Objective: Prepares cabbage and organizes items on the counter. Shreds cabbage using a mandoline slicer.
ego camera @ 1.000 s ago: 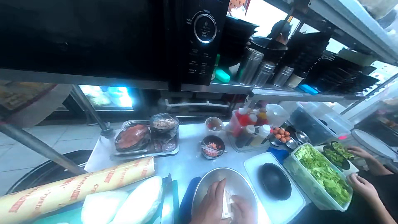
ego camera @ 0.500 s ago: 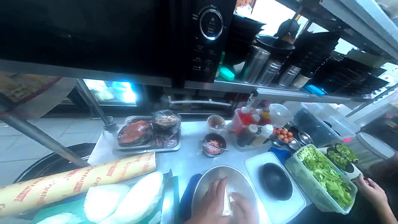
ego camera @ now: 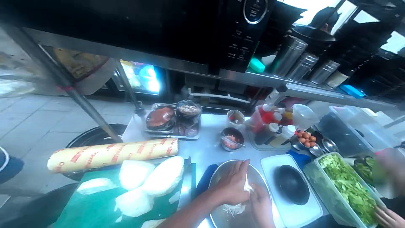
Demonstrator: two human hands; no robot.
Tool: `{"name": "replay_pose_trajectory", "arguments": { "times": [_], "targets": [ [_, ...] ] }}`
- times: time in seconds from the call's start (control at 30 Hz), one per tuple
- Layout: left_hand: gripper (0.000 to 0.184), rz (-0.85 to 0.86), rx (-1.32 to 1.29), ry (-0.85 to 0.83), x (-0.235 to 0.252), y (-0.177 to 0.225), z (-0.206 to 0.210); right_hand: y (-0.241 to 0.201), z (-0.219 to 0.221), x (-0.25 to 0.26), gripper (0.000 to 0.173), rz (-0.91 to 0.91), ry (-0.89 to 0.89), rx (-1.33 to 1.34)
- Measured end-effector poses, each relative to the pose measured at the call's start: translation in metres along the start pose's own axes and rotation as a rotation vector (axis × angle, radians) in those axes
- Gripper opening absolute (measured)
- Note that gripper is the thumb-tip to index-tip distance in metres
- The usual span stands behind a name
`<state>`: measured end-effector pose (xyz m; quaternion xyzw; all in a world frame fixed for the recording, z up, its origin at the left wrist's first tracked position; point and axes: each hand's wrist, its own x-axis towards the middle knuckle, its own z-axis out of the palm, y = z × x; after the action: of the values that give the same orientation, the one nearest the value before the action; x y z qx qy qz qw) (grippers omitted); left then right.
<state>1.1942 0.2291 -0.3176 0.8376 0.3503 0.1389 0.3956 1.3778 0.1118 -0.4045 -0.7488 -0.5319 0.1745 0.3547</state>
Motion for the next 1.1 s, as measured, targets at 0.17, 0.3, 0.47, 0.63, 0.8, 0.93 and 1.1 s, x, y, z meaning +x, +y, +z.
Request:
{"name": "replay_pose_trajectory", "arguments": {
  "times": [0.17, 0.3, 0.47, 0.63, 0.8, 0.93, 1.1],
  "targets": [
    [0.118, 0.013, -0.006, -0.015, 0.003, 0.004, 0.001, -0.004, -0.007, 0.006, 0.026, 0.04, 0.057, 0.17],
    [0.121, 0.019, -0.005, -0.026, -0.002, 0.002, 0.001, 0.023, 0.002, -0.005, 0.021, 0.248, 0.019, 0.101],
    [0.118, 0.006, -0.004, -0.036, -0.015, 0.002, 0.003, -0.012, -0.01, -0.009, 0.02, 0.098, 0.037, 0.259],
    [0.119, 0.035, -0.002, 0.001, -0.022, -0.005, 0.011, 0.019, 0.002, -0.02, 0.02, 0.129, -0.016, 0.045],
    [0.118, 0.015, -0.012, 0.026, -0.026, -0.006, 0.015, -0.007, 0.003, -0.023, 0.017, -0.1, 0.092, 0.137],
    [0.118, 0.033, -0.026, 0.039, -0.028, -0.008, 0.017, 0.017, 0.002, -0.026, 0.022, 0.013, -0.019, 0.03],
    [0.119, 0.013, -0.028, 0.043, -0.031, -0.007, 0.017, -0.01, 0.004, -0.022, 0.018, -0.142, 0.099, 0.104]
  ]
}}
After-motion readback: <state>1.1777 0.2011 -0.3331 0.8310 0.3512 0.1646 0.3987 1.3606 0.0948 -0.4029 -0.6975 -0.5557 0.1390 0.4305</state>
